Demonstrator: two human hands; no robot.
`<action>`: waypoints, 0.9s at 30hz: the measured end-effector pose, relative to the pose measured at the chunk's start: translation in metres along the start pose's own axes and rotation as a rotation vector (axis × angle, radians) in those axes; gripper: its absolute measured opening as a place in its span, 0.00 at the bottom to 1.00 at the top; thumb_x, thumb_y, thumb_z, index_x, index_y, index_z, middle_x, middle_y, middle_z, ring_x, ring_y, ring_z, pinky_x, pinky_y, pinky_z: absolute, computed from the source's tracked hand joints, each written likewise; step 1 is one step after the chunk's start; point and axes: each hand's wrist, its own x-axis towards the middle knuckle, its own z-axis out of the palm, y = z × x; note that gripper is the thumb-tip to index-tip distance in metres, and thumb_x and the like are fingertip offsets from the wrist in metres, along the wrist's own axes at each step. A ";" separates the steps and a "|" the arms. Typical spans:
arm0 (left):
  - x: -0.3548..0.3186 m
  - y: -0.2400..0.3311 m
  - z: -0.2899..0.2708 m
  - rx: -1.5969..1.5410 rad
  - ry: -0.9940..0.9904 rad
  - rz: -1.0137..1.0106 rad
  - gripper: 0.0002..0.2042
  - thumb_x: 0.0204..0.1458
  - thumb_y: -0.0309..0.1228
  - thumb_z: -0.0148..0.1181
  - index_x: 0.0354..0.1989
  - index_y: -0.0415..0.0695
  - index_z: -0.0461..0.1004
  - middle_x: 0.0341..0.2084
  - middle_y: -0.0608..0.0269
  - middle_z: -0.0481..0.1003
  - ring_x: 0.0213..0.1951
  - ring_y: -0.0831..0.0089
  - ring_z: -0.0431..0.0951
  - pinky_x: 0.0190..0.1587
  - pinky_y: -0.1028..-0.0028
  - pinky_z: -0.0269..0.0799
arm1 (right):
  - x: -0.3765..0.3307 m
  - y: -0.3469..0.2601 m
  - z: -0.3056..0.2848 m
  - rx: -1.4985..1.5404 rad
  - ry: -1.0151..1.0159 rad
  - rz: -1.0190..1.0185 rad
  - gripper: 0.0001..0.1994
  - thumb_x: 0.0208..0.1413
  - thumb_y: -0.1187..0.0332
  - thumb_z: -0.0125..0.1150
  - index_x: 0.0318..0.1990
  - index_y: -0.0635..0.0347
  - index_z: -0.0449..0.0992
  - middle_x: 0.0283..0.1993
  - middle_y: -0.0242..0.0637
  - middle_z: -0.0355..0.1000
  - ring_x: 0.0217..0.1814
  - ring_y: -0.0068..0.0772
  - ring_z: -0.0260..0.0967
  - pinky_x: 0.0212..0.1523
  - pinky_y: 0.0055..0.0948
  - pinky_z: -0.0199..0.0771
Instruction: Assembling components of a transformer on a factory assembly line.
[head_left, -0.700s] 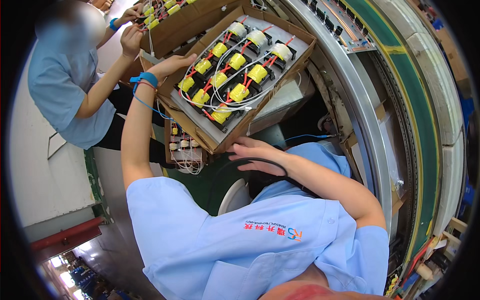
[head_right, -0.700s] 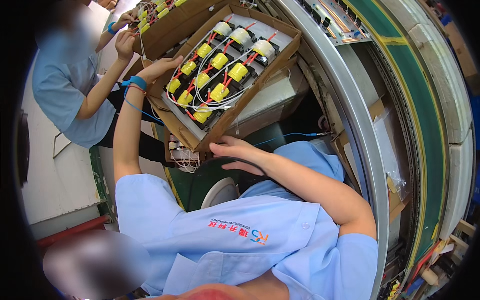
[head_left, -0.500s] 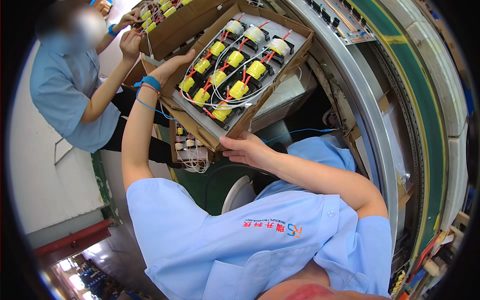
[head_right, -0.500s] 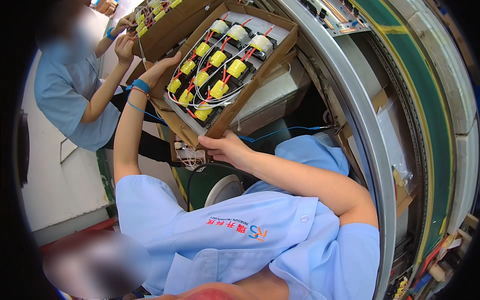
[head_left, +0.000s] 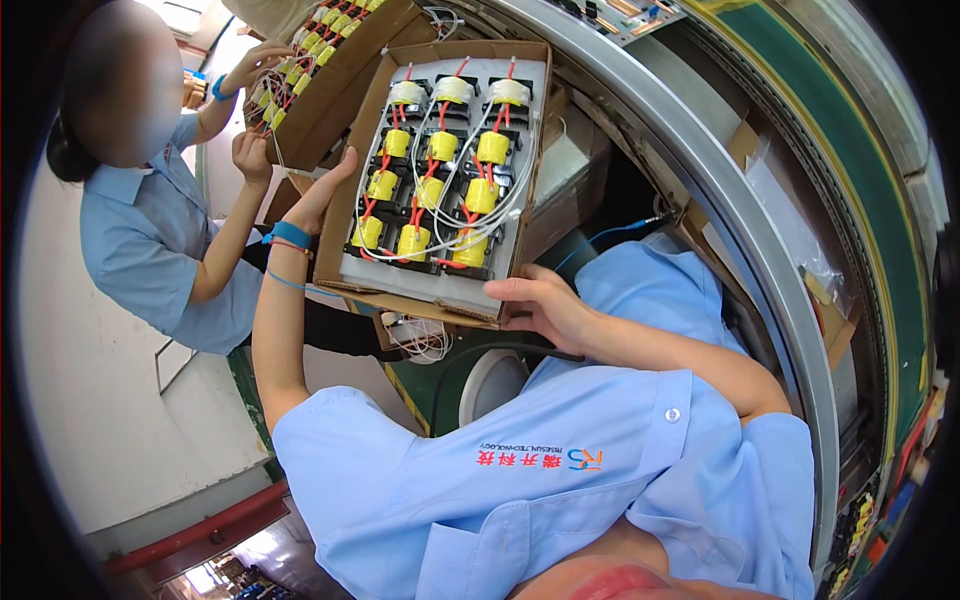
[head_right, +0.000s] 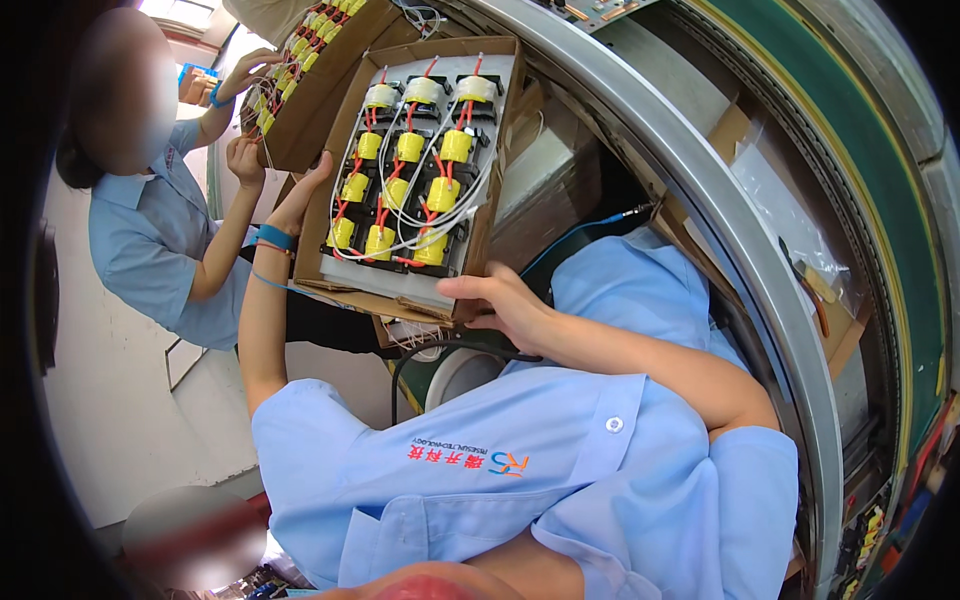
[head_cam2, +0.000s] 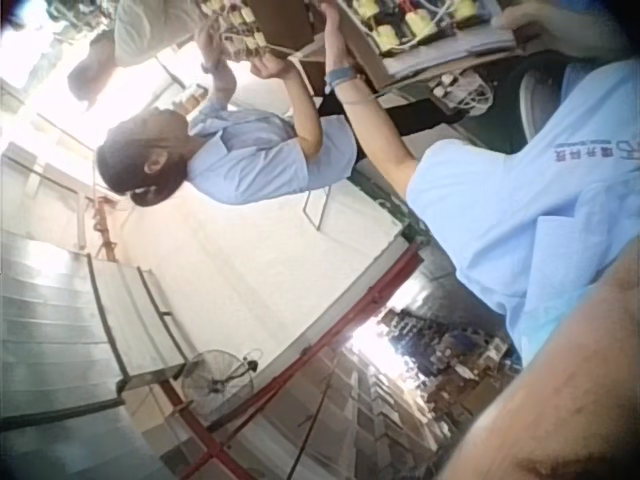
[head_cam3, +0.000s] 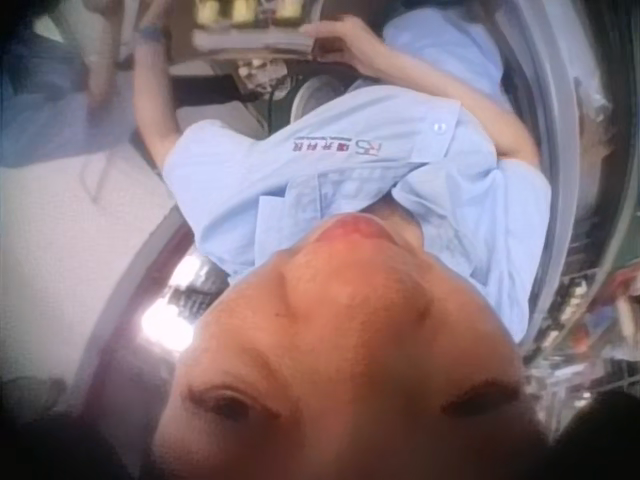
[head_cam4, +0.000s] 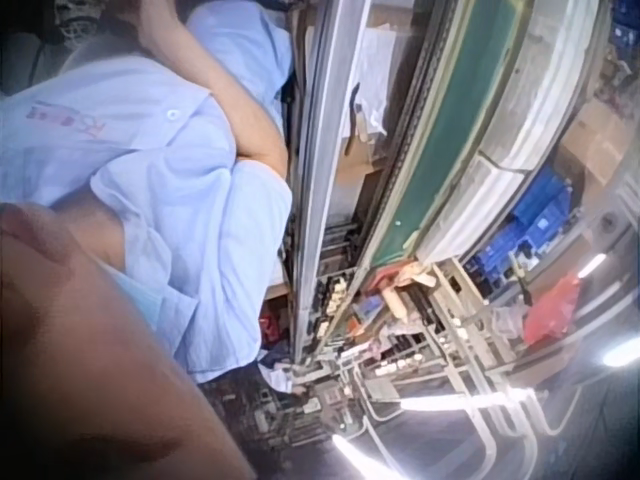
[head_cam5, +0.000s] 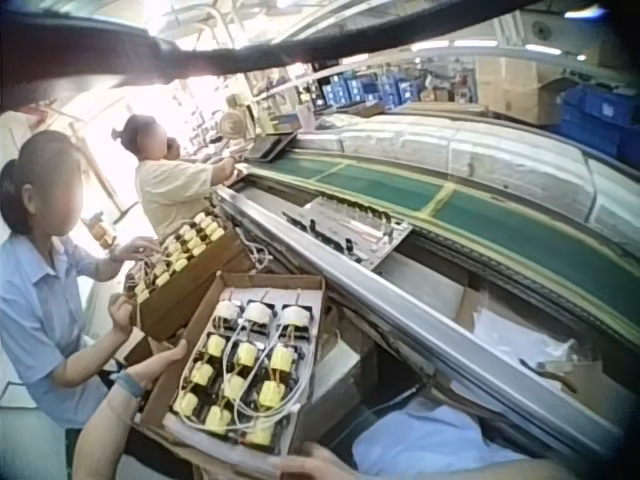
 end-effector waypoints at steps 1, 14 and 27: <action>0.006 -0.009 -0.001 -0.107 -0.012 0.041 0.30 0.54 0.55 0.57 0.56 0.43 0.70 0.48 0.61 0.76 0.46 0.74 0.76 0.49 0.73 0.73 | -0.003 -0.008 -0.001 -0.055 -0.025 -0.030 0.21 0.48 0.62 0.65 0.46 0.61 0.68 0.40 0.34 0.68 0.41 0.25 0.67 0.47 0.30 0.69; -0.071 -0.027 0.026 -0.371 -0.027 0.433 0.22 0.62 0.37 0.47 0.60 0.36 0.63 0.54 0.54 0.71 0.54 0.61 0.73 0.60 0.64 0.66 | -0.025 -0.029 -0.019 -0.137 -0.019 -0.422 0.14 0.45 0.66 0.63 0.37 0.62 0.69 0.29 0.30 0.66 0.28 0.20 0.63 0.30 0.23 0.64; -0.059 0.065 0.133 -0.526 -0.167 0.723 0.15 0.53 0.30 0.54 0.47 0.36 0.72 0.41 0.56 0.77 0.42 0.65 0.79 0.47 0.69 0.75 | -0.126 -0.151 -0.054 -0.364 0.148 -1.168 0.16 0.42 0.62 0.60 0.39 0.61 0.75 0.31 0.27 0.69 0.35 0.20 0.65 0.38 0.22 0.64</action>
